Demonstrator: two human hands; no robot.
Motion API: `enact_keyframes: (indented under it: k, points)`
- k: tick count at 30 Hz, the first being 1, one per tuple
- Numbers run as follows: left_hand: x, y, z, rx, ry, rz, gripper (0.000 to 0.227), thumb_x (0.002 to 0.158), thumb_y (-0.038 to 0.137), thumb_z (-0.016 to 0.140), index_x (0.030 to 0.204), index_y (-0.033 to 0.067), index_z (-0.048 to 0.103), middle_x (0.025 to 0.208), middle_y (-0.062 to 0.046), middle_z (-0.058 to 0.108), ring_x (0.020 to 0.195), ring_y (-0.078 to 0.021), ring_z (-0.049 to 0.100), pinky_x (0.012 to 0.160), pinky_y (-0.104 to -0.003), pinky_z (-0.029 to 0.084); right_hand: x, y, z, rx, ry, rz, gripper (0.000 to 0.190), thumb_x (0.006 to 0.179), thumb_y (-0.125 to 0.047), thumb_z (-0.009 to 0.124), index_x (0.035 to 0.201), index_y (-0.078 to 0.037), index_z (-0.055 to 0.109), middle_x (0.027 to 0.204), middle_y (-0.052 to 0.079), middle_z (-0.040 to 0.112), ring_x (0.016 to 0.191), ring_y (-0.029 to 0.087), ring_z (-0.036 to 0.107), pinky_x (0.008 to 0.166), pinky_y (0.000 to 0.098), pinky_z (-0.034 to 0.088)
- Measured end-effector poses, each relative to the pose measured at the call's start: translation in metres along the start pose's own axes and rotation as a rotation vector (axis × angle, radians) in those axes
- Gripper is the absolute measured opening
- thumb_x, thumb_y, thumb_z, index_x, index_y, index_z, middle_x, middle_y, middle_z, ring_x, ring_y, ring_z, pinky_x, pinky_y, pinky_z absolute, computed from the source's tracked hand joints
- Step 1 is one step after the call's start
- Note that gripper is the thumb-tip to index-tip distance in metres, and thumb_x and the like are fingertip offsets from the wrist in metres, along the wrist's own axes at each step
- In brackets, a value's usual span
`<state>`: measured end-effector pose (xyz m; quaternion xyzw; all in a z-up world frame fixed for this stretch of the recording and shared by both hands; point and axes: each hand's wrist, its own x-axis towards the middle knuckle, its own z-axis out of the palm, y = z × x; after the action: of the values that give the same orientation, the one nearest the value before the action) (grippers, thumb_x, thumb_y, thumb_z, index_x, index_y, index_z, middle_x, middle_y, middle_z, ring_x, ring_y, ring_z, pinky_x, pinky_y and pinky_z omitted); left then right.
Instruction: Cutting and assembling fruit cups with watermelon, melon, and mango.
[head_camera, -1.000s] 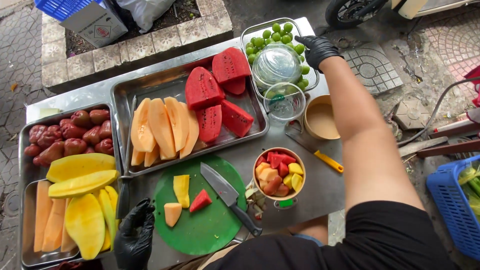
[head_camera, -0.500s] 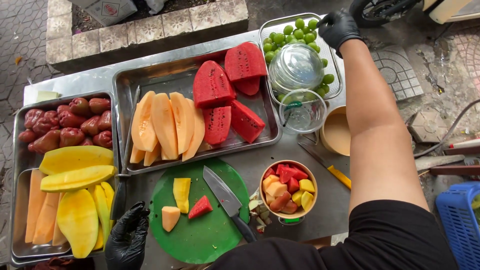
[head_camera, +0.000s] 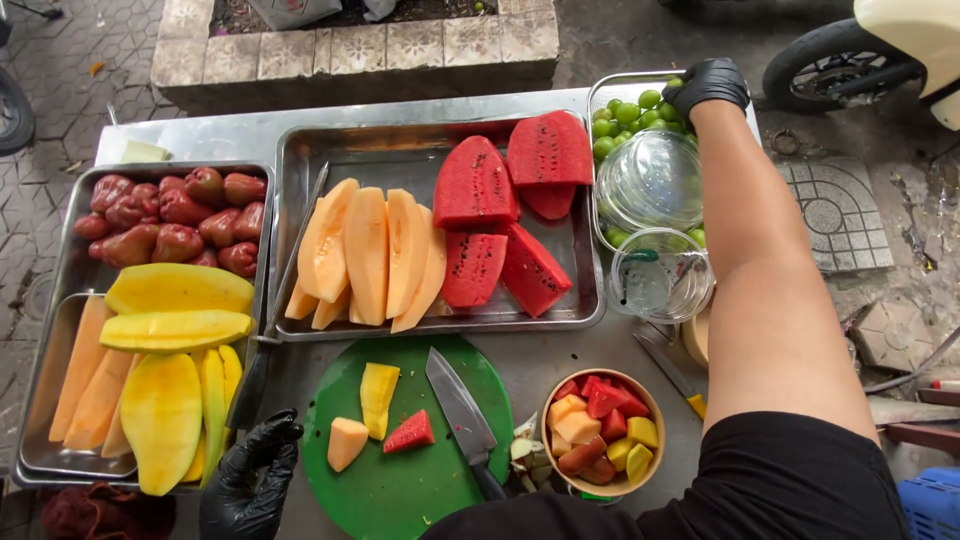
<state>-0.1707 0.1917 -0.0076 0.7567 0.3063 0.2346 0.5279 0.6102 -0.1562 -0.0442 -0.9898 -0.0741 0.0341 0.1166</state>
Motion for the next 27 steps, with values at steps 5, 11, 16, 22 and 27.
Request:
enact_keyframes:
  k: [5,11,16,22,27]
  points:
    - [0.009,0.033,0.005,0.013,-0.131,0.009,0.039,0.088,-0.006,0.068,0.127,0.0005,0.066,0.127,-0.013,0.071,0.114,-0.0176,0.069,0.101,-0.032,0.053,-0.050,0.037,-0.033,0.799,0.005,0.140,0.037,0.088,-0.036,0.078,0.117,-0.014,0.072,0.103,0.009,0.074,0.079,0.018,0.067,0.070,0.0372,0.050]
    - [0.008,0.053,0.023,-0.109,-0.245,0.057,0.039,0.092,-0.005,0.067,0.131,0.0000,0.063,0.130,-0.013,0.070,0.113,-0.0169,0.068,0.101,-0.032,0.053,-0.266,0.056,-0.142,1.548,-0.226,0.176,0.042,0.097,-0.024,0.057,0.137,-0.020,0.070,0.093,0.002,0.072,0.064,0.011,0.060,0.054,0.0259,0.046]
    - [-0.008,0.083,0.042,-0.224,-0.406,0.220,0.038,0.095,-0.008,0.067,0.132,-0.0010,0.062,0.132,-0.012,0.068,0.118,-0.0171,0.067,0.105,-0.033,0.053,-0.455,0.089,-0.140,1.506,-0.324,0.173,0.031,0.107,-0.016,0.061,0.137,-0.011,0.069,0.105,0.003,0.072,0.072,0.010,0.059,0.062,0.0246,0.049]
    - [-0.030,0.135,0.056,-0.396,-0.531,0.376,0.038,0.099,-0.009,0.066,0.136,0.0004,0.061,0.133,-0.010,0.068,0.120,-0.0163,0.068,0.107,-0.032,0.054,-0.588,0.074,-0.094,1.014,-0.106,-0.279,0.038,0.095,-0.009,0.077,0.132,-0.006,0.068,0.125,0.001,0.071,0.103,0.005,0.063,0.090,0.0240,0.053]
    - [-0.061,0.151,0.033,-0.211,-0.587,0.511,0.043,0.093,-0.009,0.070,0.134,0.0012,0.062,0.132,-0.010,0.069,0.116,-0.0162,0.067,0.101,-0.030,0.052,-0.630,0.018,-0.083,0.667,-0.015,-0.243,0.035,0.089,-0.016,0.081,0.124,-0.012,0.075,0.110,0.007,0.075,0.084,0.017,0.060,0.077,0.0307,0.050]
